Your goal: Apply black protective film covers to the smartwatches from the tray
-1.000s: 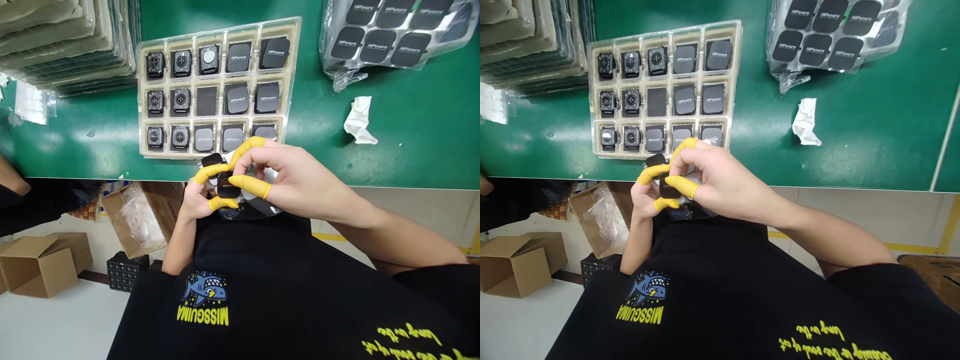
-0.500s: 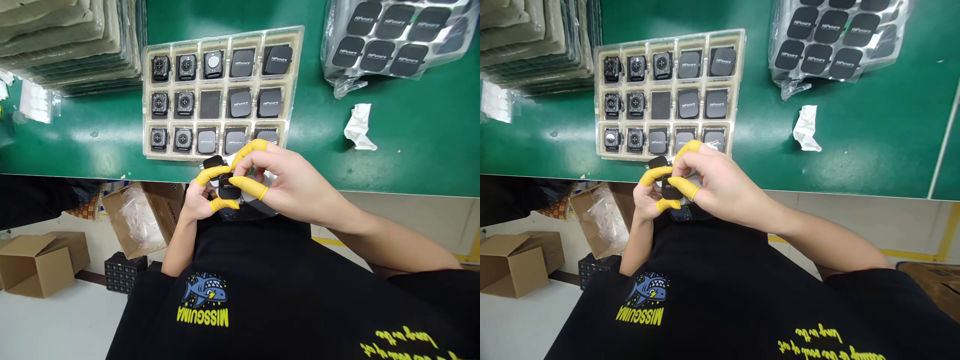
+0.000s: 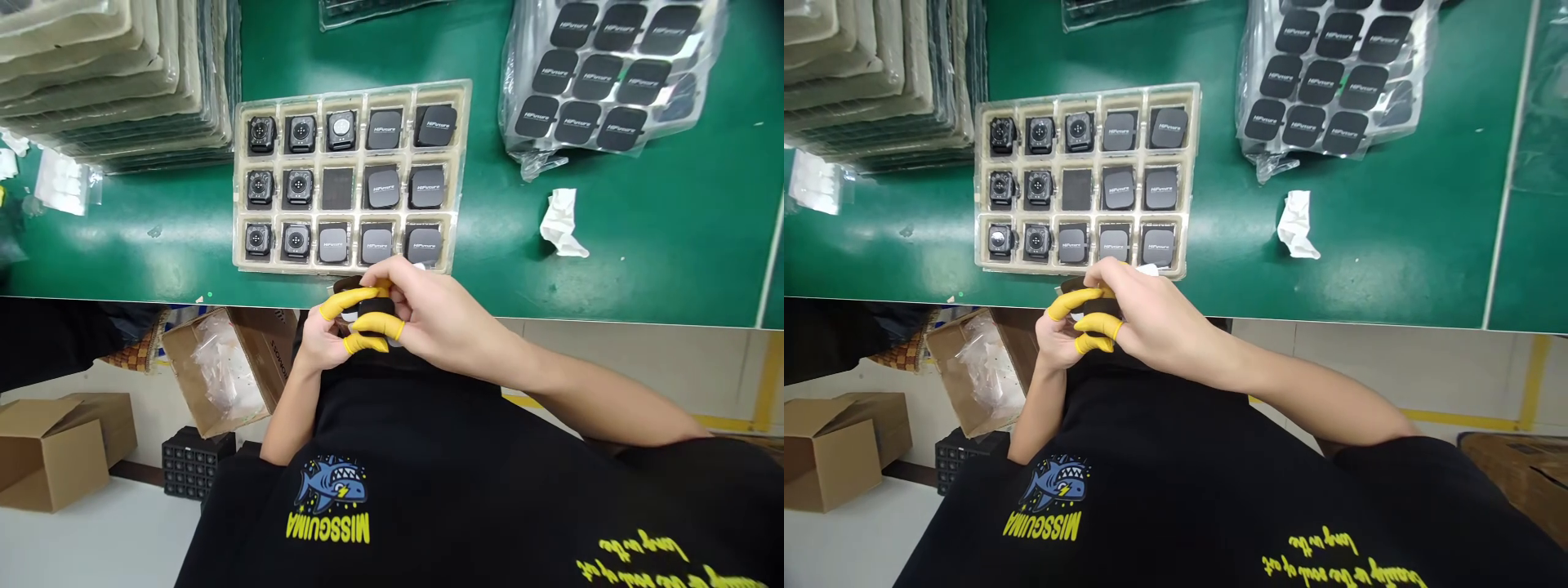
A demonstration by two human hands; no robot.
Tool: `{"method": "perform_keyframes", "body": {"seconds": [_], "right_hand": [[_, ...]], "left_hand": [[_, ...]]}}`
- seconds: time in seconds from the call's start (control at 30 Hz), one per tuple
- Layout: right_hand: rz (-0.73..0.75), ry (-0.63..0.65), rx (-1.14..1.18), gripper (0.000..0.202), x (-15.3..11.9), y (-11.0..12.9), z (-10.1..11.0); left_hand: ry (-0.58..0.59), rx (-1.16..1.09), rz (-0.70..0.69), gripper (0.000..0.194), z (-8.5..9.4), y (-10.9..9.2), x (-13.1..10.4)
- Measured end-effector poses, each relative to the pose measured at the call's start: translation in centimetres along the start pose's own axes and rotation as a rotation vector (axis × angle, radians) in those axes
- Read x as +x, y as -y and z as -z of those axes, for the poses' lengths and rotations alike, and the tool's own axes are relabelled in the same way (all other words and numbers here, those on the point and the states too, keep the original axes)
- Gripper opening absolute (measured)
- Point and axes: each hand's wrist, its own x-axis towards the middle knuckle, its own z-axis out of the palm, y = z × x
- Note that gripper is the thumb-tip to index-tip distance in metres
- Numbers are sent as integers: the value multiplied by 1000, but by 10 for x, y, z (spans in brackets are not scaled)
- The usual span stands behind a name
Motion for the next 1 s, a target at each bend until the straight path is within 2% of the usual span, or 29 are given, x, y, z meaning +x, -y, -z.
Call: {"method": "perform_keyframes", "body": {"seconds": [0.1,0.2,0.27,0.33,0.4,0.5,0.63,0.73,0.83,0.93,1.0], "right_hand": [[0,-41,105,13,3,0,3],[17,-169,68,9,13,-1,21],[8,-282,-23,15,31,-3,36],[-7,-336,-110,17,60,-10,48],[-3,-308,-186,15,94,-18,52],[-15,-182,-340,15,137,-27,43],[-19,-13,-613,21,155,-27,30],[-51,-70,-729,32,158,-29,38],[-96,-166,-767,38,172,-38,58],[-120,-150,-813,38,191,-44,72],[-106,-123,-840,36,200,-45,74]], "left_hand": [[-30,-40,48,73,-2,-5,-1],[-64,-9,76,64,5,-17,0],[-88,45,61,55,12,-27,-1],[-84,95,59,45,18,-34,-2],[-59,127,52,35,20,-39,-3],[-35,131,24,26,20,-41,-5],[-44,135,-17,21,26,-37,-11],[-34,167,-50,22,34,-33,-16],[-22,151,-62,22,39,-34,-16],[-12,136,-84,20,39,-36,-13],[4,128,-104,20,39,-36,-11]]}}
